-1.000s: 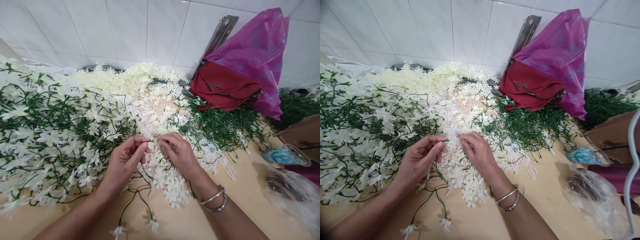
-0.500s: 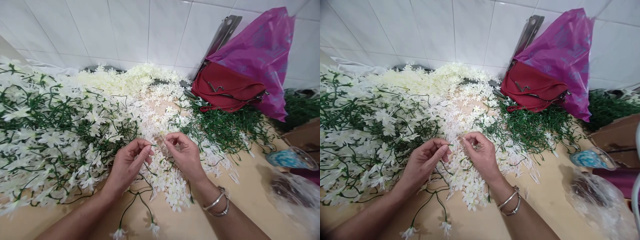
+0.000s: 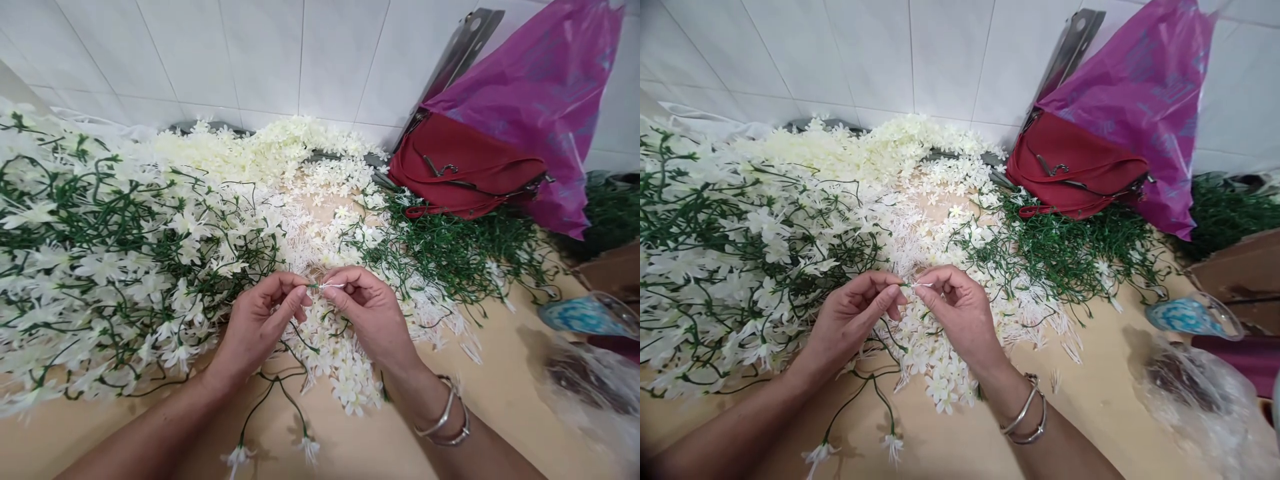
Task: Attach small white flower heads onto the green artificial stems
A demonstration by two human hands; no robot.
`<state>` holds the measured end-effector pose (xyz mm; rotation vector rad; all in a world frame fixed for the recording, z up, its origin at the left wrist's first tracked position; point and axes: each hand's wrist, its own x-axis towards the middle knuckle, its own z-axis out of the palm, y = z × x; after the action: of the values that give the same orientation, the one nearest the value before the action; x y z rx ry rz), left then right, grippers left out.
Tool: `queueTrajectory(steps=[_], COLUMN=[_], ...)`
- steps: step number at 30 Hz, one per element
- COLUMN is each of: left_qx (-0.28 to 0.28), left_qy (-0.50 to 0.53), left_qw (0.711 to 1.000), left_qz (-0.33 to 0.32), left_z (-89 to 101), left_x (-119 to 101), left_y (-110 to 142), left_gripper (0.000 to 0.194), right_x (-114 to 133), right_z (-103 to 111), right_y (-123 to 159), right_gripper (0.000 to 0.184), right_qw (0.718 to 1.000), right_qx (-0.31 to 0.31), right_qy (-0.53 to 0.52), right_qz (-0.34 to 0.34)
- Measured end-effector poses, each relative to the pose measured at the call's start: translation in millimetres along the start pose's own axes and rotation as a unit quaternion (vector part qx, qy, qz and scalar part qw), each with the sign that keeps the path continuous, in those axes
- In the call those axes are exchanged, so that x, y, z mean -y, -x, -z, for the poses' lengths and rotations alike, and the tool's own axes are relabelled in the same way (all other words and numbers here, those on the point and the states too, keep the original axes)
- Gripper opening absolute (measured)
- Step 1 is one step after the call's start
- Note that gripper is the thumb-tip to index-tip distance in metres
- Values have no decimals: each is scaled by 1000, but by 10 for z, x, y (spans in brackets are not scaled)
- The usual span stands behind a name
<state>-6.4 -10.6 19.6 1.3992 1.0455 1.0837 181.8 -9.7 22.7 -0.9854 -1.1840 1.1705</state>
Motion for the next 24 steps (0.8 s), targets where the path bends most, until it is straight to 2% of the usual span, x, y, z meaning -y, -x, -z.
queueTrajectory(steps=[6,10,13,16,19,24], left_qx=[1,82,133,81,31,65], left_qy=[-14,-52,-110,-212,-290,-321], left_qw=[1000,995,985,972,951,932], left_qz=[-15,-26,-32,-55,-101,-154], left_z=[4,9,1,-11,-29,-58], left_x=[-25,-52,-63,-20,72,193], left_y=[-8,32,60,42,-10,-68], left_gripper=[19,10,7,8,18,17], right_x=[28,44,55,56,41,33], right_z=[72,130,140,140,143,134], right_y=[-53,-98,-106,-100,-99,-103], right_gripper=[9,13,14,10,10,9], right_qw=[999,995,993,993,993,994], right_qx=[-46,-90,-98,-89,-75,-65], right_qy=[14,39,58,81,89,84], right_qz=[24,20,15,8,6,-11])
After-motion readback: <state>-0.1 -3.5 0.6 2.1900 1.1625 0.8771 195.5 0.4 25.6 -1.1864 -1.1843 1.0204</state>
